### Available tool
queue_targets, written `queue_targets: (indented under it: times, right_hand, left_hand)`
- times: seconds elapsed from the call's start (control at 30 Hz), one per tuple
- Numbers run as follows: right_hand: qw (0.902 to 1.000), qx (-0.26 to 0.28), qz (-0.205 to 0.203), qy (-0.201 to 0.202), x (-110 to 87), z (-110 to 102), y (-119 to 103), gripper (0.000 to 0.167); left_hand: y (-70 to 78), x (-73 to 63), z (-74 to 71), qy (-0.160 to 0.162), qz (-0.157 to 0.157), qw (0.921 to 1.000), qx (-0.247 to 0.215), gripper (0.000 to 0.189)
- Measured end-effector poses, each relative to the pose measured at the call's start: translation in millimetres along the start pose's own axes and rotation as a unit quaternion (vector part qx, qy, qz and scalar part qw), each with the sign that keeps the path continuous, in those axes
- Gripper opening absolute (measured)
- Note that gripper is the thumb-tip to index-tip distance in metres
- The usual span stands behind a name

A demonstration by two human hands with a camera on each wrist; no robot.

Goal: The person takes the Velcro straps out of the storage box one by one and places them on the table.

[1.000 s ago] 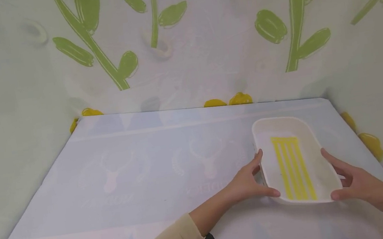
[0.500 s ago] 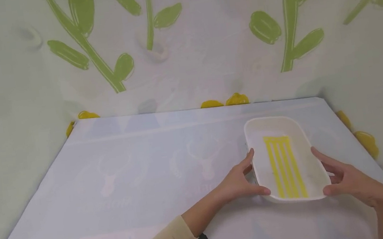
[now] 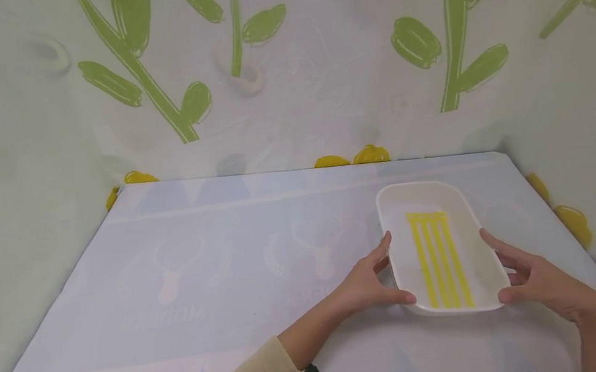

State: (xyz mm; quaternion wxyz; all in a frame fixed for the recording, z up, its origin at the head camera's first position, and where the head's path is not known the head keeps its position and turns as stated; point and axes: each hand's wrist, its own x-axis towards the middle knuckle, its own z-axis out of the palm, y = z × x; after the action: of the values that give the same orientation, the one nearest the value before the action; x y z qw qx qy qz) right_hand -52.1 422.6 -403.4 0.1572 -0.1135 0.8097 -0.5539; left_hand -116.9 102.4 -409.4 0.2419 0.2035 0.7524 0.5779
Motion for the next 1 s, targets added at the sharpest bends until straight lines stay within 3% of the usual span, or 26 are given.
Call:
queue_targets:
  times: [0.17, 0.57, 0.8, 1.0]
  right_hand:
    - [0.9997, 0.008, -0.024, -0.002, 1.1, 1.3, 2.0, 0.091]
    - [0.9998, -0.003, 0.017, 0.002, 10.2, 5.1, -5.3, 0.096]
    - [0.9937, -0.067, 0.082, 0.037, 18.2, 5.0, -5.0, 0.1]
    - [0.9906, -0.085, 0.1, 0.04, 22.6, 10.7, -8.3, 0.099]
  left_hand:
    - [0.1, -1.4, -2.2, 0.003, -0.009, 0.9999, 0.004, 0.108]
    - [-2.3, -6.7, -8.0, 0.002, -0.006, 0.9999, -0.014, 0.108]
    - [-5.1, -9.0, -12.8, 0.006, -0.008, 0.9997, -0.024, 0.108]
    - [-9.1, -12.1, -17.2, 0.007, -0.004, 0.9995, -0.031, 0.107]
